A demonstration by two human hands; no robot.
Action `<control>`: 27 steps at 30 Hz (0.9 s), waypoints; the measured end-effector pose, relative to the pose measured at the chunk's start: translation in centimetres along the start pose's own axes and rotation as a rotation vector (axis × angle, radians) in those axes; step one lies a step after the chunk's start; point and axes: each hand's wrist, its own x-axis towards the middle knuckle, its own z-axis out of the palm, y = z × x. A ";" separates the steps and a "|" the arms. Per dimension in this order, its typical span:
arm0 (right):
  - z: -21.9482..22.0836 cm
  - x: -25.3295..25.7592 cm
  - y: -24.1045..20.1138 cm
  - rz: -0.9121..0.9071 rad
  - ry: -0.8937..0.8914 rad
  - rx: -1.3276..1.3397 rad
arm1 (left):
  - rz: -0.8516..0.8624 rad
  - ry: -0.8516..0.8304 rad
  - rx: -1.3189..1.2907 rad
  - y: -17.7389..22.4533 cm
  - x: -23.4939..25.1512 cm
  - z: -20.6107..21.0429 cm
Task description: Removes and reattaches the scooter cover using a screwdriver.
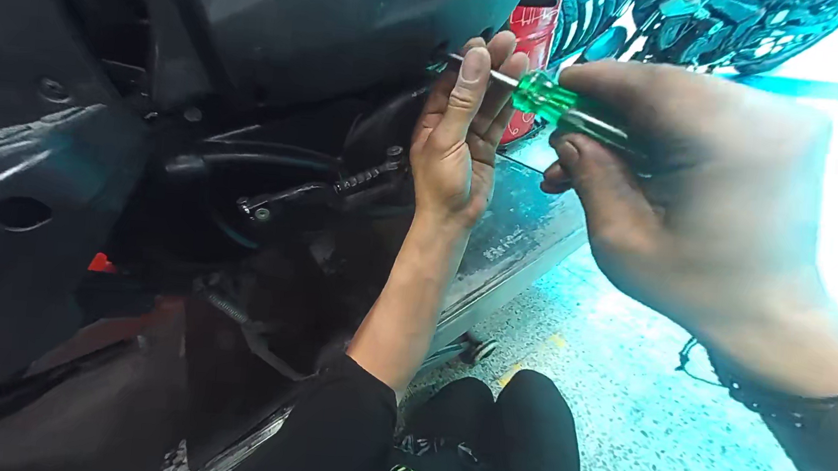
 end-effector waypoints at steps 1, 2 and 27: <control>0.1 -0.5 0.0 0.001 0.012 0.012 | 0.009 -0.002 0.019 0.0 -0.1 -0.1; 0.3 -1.1 -0.1 0.006 0.025 0.029 | 0.017 -0.002 0.041 0.0 -0.2 -0.2; 10.1 -43.9 -1.0 0.891 -0.131 0.579 | 0.046 -0.414 1.042 4.5 -24.6 -8.0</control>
